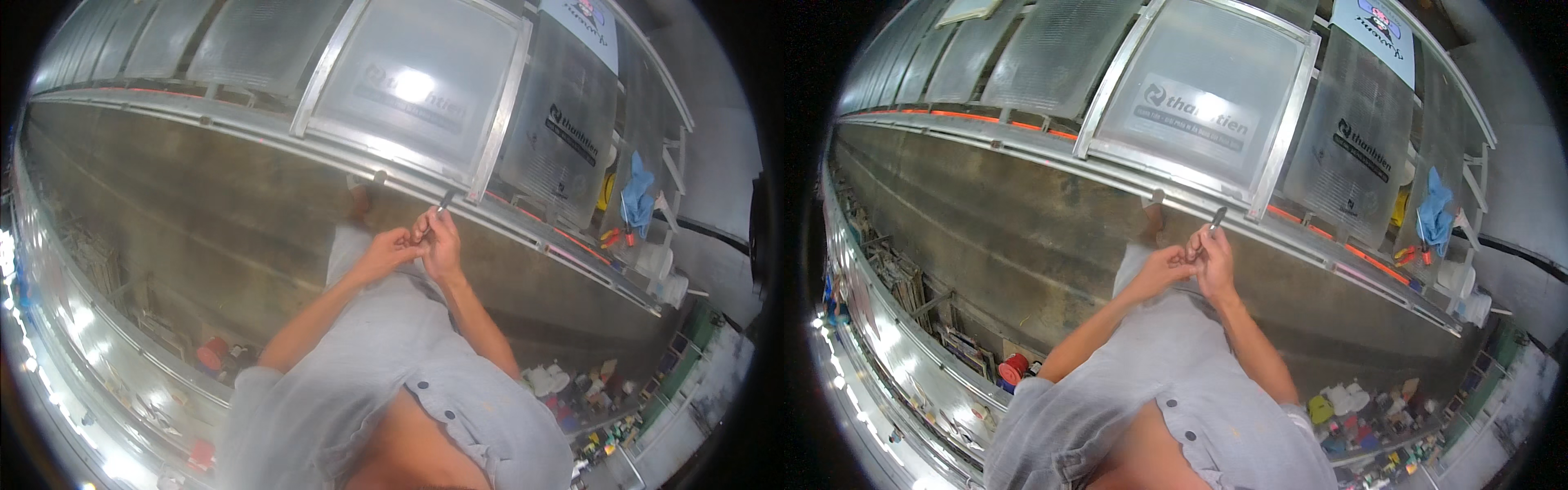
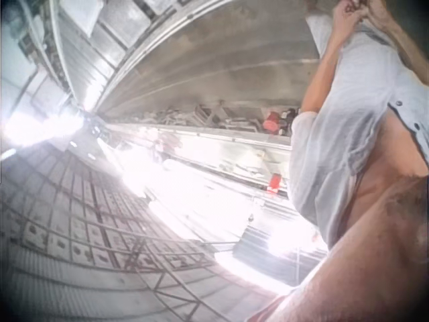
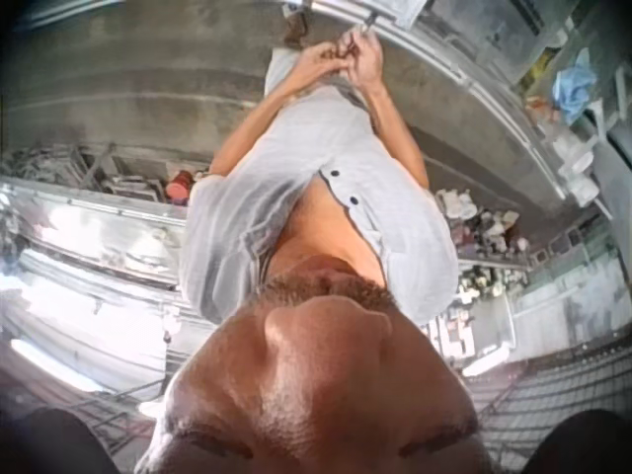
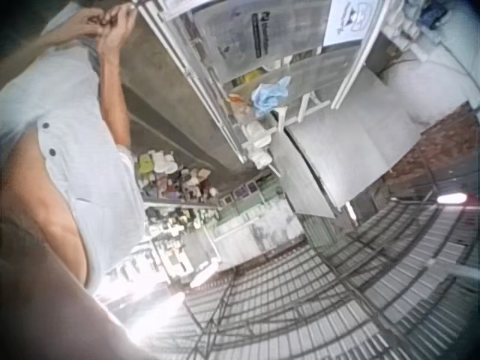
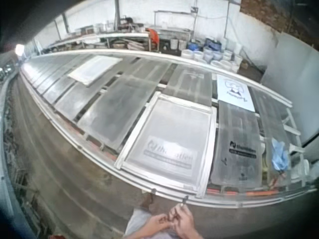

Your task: The person assembles a display unit by attaching a translucent panel to a metal frame using pliers. They then apply a branded sticker to the panel, smooth it out, and write on the surface with a marker.

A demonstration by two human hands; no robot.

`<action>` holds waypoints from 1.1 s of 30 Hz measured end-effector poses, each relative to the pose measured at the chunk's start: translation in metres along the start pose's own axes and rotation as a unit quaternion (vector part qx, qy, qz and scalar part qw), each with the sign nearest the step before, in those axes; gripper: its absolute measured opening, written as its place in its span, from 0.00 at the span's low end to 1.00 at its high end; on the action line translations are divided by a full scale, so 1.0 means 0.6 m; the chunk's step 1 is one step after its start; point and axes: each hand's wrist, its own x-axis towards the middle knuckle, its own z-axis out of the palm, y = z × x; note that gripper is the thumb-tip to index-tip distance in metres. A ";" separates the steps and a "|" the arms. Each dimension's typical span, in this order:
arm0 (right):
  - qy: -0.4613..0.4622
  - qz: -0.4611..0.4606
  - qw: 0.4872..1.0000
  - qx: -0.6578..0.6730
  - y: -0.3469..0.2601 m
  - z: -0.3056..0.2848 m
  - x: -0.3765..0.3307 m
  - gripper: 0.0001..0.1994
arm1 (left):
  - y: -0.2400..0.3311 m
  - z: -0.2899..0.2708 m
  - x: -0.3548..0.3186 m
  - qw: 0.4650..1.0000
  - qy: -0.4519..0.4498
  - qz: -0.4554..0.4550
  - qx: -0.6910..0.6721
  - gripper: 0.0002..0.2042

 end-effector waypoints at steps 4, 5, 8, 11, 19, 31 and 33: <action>0.101 -0.102 0.990 0.003 -0.041 0.088 0.043 0.05 | 0.071 -0.023 0.092 0.998 0.004 0.021 0.054 0.13; 0.096 -0.102 0.990 -0.016 -0.051 0.104 0.055 0.05 | 0.077 -0.028 0.099 0.994 0.028 0.056 0.085 0.13; 0.100 -0.126 0.986 -0.038 -0.060 0.100 0.113 0.07 | 0.142 -0.069 0.140 0.985 -0.034 0.074 0.154 0.11; 0.123 -0.153 0.977 -0.088 -0.098 0.120 0.171 0.08 | 0.186 -0.111 0.176 0.930 -0.091 0.145 0.325 0.08; 0.007 -0.213 0.960 -0.184 -0.157 0.012 0.304 0.06 | 0.207 -0.276 0.256 0.883 0.174 0.302 0.314 0.08; -0.127 -0.199 0.898 -0.370 -0.083 -0.002 0.361 0.09 | 0.146 -0.228 0.265 0.804 0.089 0.354 0.470 0.07; -0.126 -0.183 0.901 -0.374 -0.084 -0.001 0.361 0.10 | 0.145 -0.224 0.265 0.804 0.093 0.345 0.476 0.08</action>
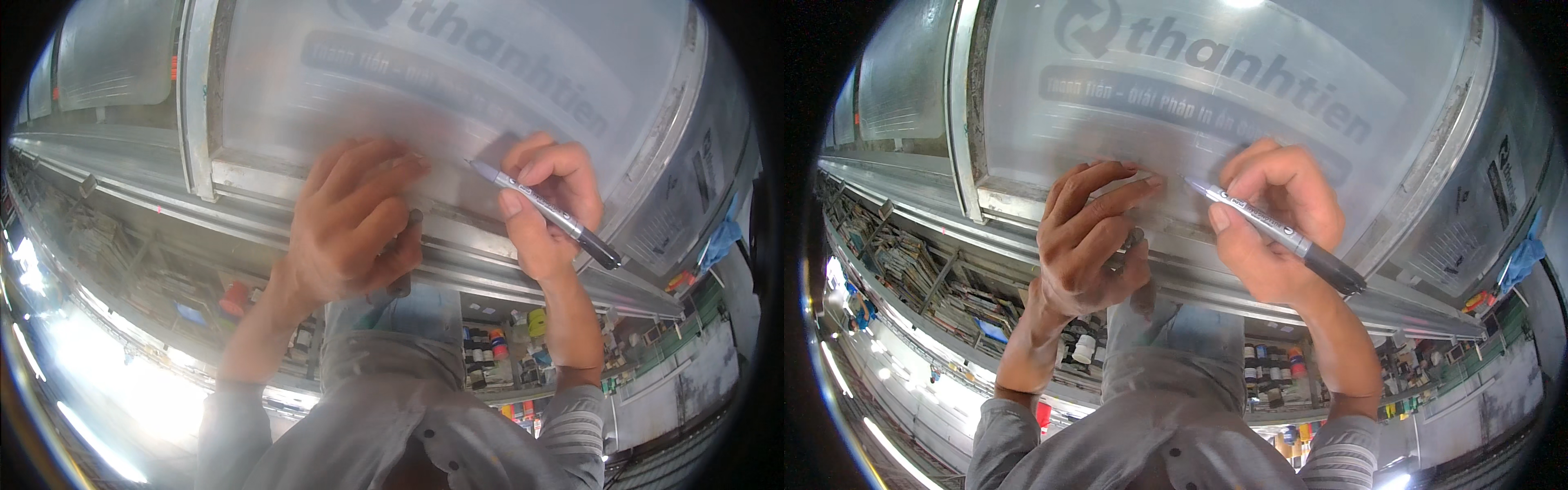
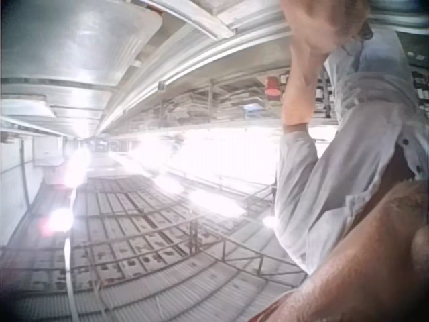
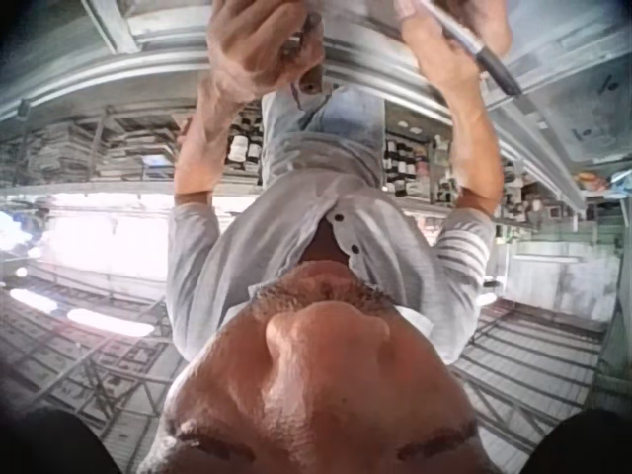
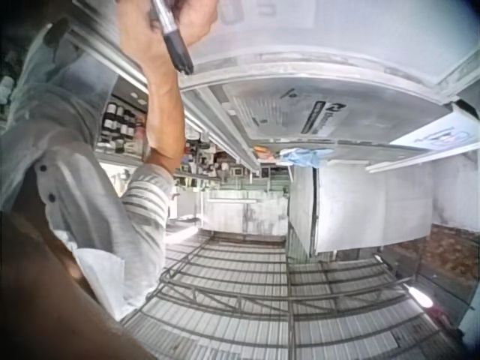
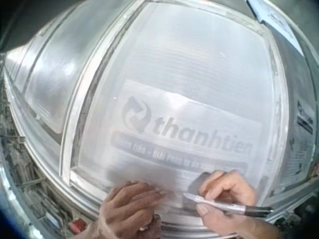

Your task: The person assembles a display unit by attaching a translucent panel to a metal frame using pliers. They then apply a branded sticker to the panel, smooth it out, and write on the surface with a marker.

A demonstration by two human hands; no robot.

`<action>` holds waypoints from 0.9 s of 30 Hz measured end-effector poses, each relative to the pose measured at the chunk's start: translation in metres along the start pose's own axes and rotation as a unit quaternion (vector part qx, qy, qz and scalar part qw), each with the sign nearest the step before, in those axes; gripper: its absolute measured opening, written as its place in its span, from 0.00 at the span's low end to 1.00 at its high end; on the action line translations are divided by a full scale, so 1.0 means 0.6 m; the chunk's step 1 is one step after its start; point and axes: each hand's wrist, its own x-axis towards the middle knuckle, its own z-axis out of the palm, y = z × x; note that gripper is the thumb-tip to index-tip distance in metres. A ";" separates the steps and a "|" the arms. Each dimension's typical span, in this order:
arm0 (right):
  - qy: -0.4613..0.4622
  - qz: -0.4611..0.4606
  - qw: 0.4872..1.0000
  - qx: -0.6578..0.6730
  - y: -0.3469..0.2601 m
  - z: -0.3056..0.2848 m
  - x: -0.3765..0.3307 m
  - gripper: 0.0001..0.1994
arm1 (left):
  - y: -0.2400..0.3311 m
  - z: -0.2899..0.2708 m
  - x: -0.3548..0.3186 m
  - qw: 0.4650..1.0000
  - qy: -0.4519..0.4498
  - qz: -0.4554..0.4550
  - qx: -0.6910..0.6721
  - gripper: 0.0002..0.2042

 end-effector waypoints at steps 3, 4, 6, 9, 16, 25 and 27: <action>-0.005 0.011 0.999 -0.035 0.001 0.000 0.002 0.11 | 0.004 0.000 0.004 1.000 -0.008 -0.006 0.009 0.08; -0.010 0.005 0.998 -0.060 0.002 0.001 0.001 0.11 | 0.005 -0.003 0.006 1.000 -0.017 -0.008 0.016 0.08; -0.009 -0.019 0.994 -0.106 0.007 -0.001 -0.001 0.11 | 0.006 -0.006 0.007 0.999 -0.031 -0.012 0.016 0.09; 0.017 -0.072 0.986 -0.152 0.013 -0.004 -0.001 0.11 | 0.004 -0.007 0.003 0.999 -0.035 -0.015 0.012 0.11; 0.006 -0.059 0.971 -0.231 0.006 0.000 0.004 0.10 | 0.005 0.002 0.004 0.999 -0.011 -0.017 0.034 0.09; 0.020 -0.063 0.963 -0.261 0.008 0.009 0.007 0.11 | 0.001 0.003 0.003 0.999 0.002 -0.013 0.030 0.09; -0.020 -0.068 0.958 -0.277 0.008 0.001 0.005 0.09 | -0.001 0.004 0.003 1.000 0.004 -0.010 0.030 0.09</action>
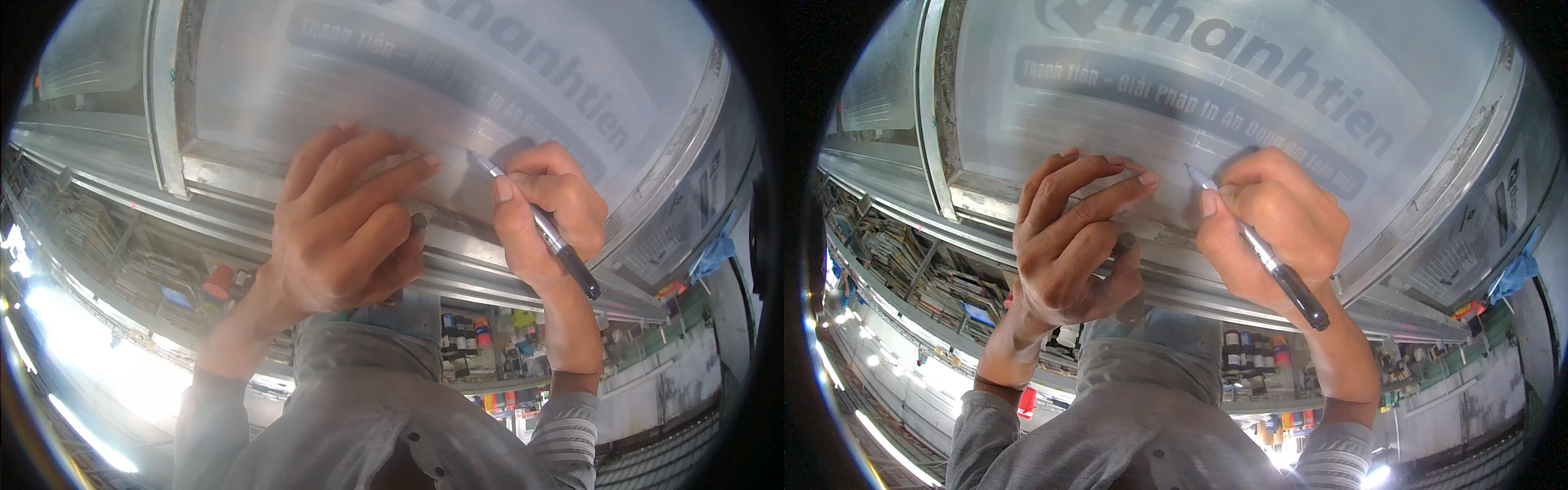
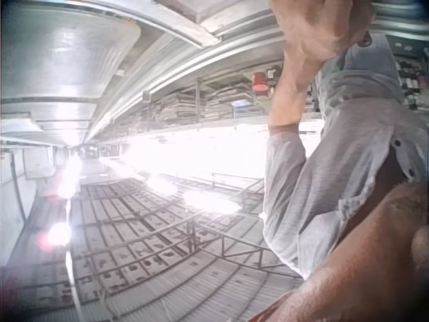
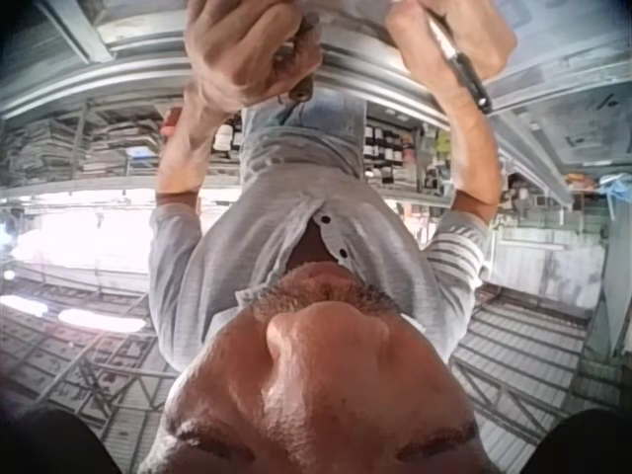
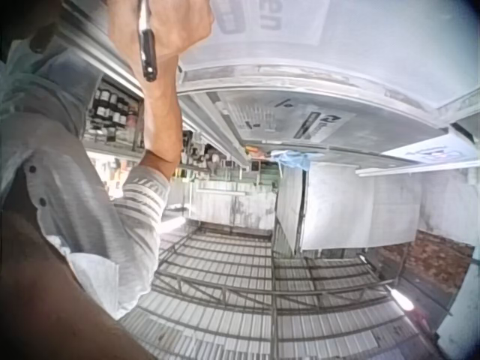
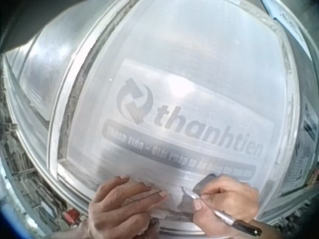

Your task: The person assembles a display unit by attaching a translucent panel to a metal frame using pliers. They then apply a branded sticker to the panel, smooth it out, and write on the surface with a marker.

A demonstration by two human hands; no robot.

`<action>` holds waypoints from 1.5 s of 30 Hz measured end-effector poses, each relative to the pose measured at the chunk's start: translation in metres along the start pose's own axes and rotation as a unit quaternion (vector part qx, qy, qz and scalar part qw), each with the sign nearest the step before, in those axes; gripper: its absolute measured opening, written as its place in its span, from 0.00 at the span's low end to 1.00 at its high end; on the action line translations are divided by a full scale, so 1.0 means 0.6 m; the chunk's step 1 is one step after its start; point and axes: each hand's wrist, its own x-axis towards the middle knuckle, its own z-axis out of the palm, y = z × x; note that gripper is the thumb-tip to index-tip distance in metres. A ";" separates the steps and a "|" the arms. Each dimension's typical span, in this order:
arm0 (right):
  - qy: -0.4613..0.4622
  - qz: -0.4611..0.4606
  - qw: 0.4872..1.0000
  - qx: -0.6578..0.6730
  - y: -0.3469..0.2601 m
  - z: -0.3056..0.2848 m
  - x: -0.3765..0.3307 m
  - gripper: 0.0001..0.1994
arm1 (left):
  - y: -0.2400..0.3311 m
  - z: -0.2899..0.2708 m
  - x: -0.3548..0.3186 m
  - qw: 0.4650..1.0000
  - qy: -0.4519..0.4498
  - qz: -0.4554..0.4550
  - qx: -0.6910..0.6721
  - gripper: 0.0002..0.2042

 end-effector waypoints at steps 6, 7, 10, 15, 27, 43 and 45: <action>-0.021 -0.011 1.000 -0.018 0.001 -0.003 0.000 0.08 | -0.001 0.004 -0.002 1.000 0.008 0.001 -0.001 0.10; -0.019 -0.013 1.000 -0.018 0.001 -0.003 0.000 0.08 | 0.000 0.003 -0.001 1.000 0.006 0.000 -0.001 0.10; -0.022 -0.010 1.000 -0.014 -0.001 -0.002 0.002 0.08 | 0.001 0.002 -0.001 1.000 0.004 -0.003 0.003 0.10; -0.023 -0.014 1.000 -0.013 0.002 -0.002 0.001 0.08 | 0.000 0.003 -0.002 1.000 0.001 -0.005 0.003 0.09; -0.032 -0.018 0.999 -0.004 0.003 -0.002 0.002 0.08 | -0.001 0.003 -0.002 1.000 -0.001 -0.008 0.004 0.08; -0.030 -0.016 0.999 0.006 0.002 0.001 0.004 0.08 | -0.001 0.000 -0.003 1.000 -0.009 -0.002 0.006 0.09; 0.010 0.010 1.000 0.018 -0.002 0.010 0.006 0.09 | -0.002 0.000 -0.003 1.000 -0.009 0.000 0.005 0.09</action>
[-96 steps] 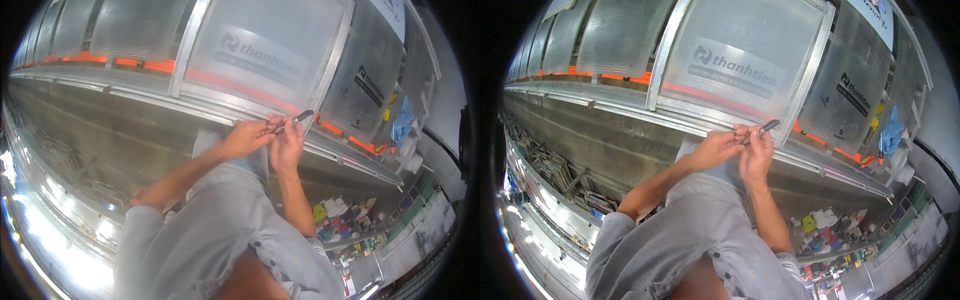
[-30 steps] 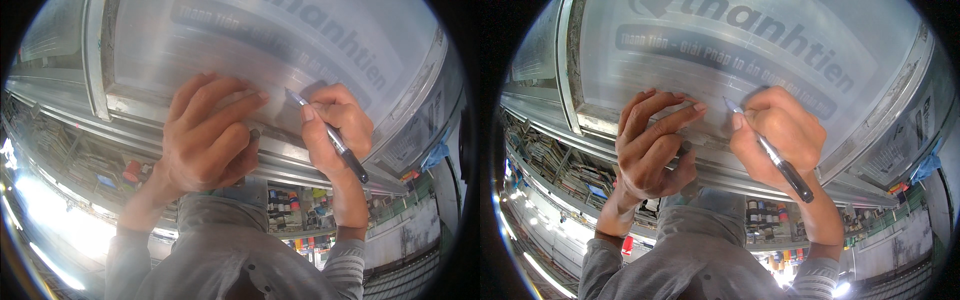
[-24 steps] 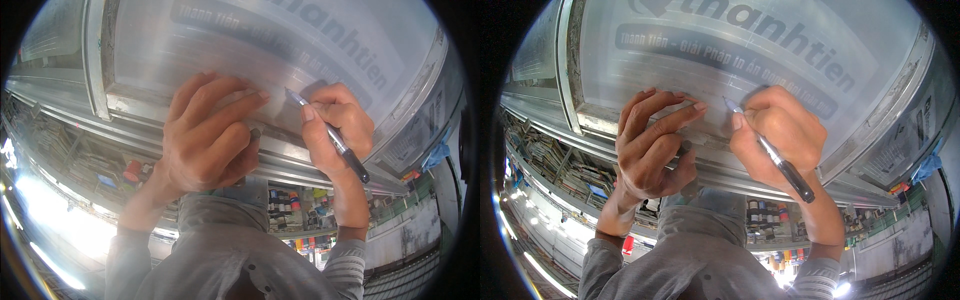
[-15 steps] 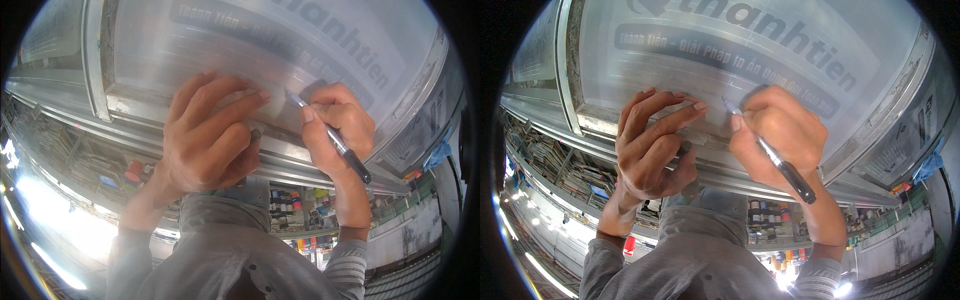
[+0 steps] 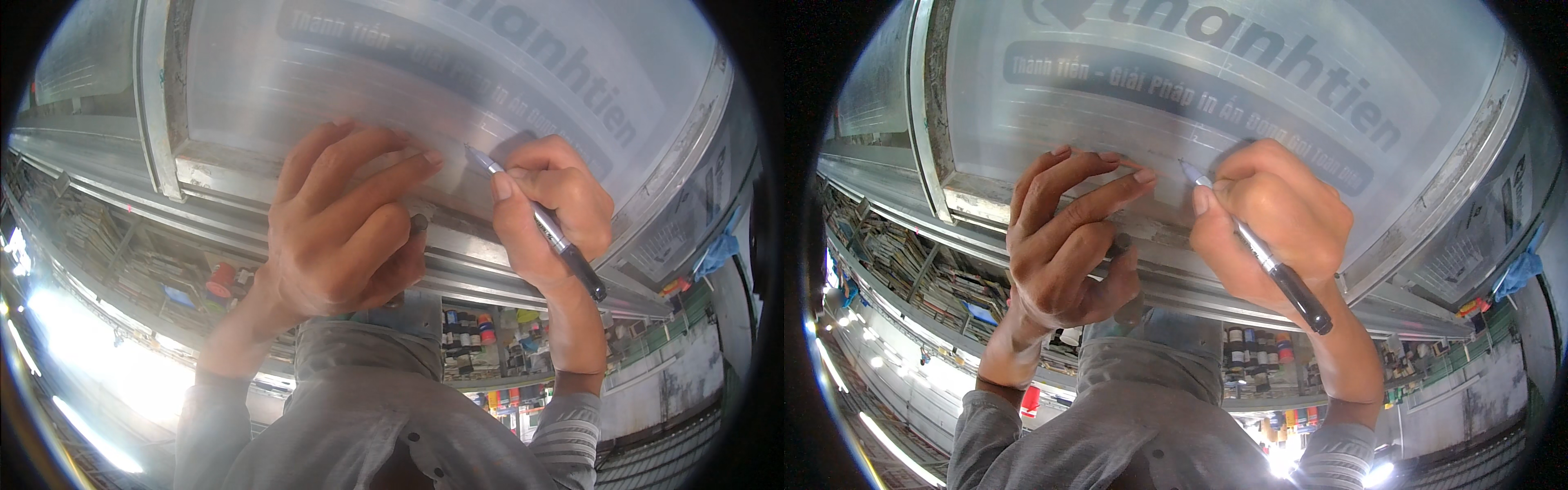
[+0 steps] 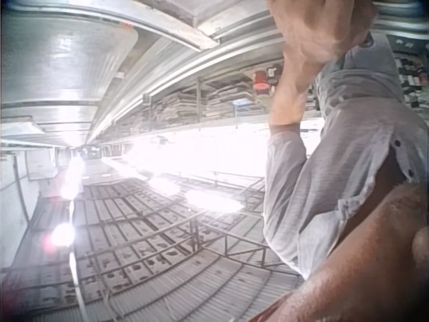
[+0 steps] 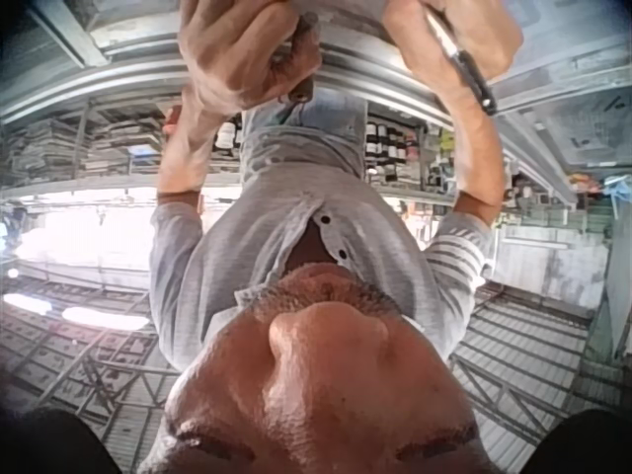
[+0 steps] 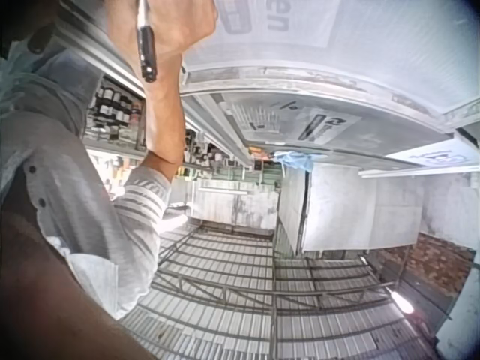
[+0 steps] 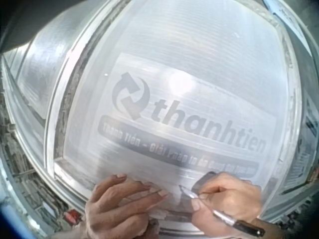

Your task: The person assembles a display unit by attaching a translucent panel to a metal frame using pliers. They then apply a branded sticker to the panel, smooth it out, and write on the surface with a marker.

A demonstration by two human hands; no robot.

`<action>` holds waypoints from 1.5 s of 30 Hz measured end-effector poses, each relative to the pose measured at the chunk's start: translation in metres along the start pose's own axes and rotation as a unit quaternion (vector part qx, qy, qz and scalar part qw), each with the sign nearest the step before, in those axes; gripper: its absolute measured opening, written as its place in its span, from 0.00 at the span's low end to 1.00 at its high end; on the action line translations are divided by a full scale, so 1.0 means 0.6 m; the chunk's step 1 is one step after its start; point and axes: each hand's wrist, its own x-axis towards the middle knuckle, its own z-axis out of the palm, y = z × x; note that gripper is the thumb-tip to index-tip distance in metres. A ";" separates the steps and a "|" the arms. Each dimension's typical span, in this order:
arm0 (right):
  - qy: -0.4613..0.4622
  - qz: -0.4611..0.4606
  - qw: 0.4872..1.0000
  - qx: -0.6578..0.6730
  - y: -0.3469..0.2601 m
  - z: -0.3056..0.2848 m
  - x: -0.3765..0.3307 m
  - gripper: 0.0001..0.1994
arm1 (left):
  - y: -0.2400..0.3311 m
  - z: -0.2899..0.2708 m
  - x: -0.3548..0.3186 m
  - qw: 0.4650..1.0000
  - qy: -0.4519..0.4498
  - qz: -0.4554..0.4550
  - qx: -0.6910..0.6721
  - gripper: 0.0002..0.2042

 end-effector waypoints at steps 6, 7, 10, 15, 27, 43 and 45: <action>-0.020 -0.014 1.000 -0.015 0.001 -0.007 0.001 0.09 | 0.001 -0.003 0.002 1.000 -0.008 -0.007 0.002 0.09; -0.038 -0.021 0.999 -0.022 0.002 -0.010 0.000 0.08 | 0.001 -0.004 0.003 1.000 -0.010 -0.007 0.002 0.09; -0.030 -0.035 0.999 -0.009 0.006 -0.010 -0.001 0.08 | 0.001 -0.006 0.006 1.000 -0.003 -0.004 -0.002 0.11; 0.070 -0.021 0.992 0.105 0.017 -0.033 0.005 0.07 | 0.002 -0.007 0.007 1.000 -0.015 -0.013 -0.004 0.10; 0.191 0.052 0.969 0.149 0.042 -0.070 0.155 0.06 | 0.010 -0.009 0.016 1.000 -0.004 0.002 -0.017 0.12; 0.152 0.002 0.988 0.028 0.054 -0.068 0.156 0.09 | 0.018 -0.019 0.015 0.998 -0.048 -0.032 0.014 0.12; 0.145 -0.018 0.989 0.003 0.055 -0.070 0.158 0.09 | 0.017 -0.018 0.016 0.998 -0.048 -0.033 0.012 0.12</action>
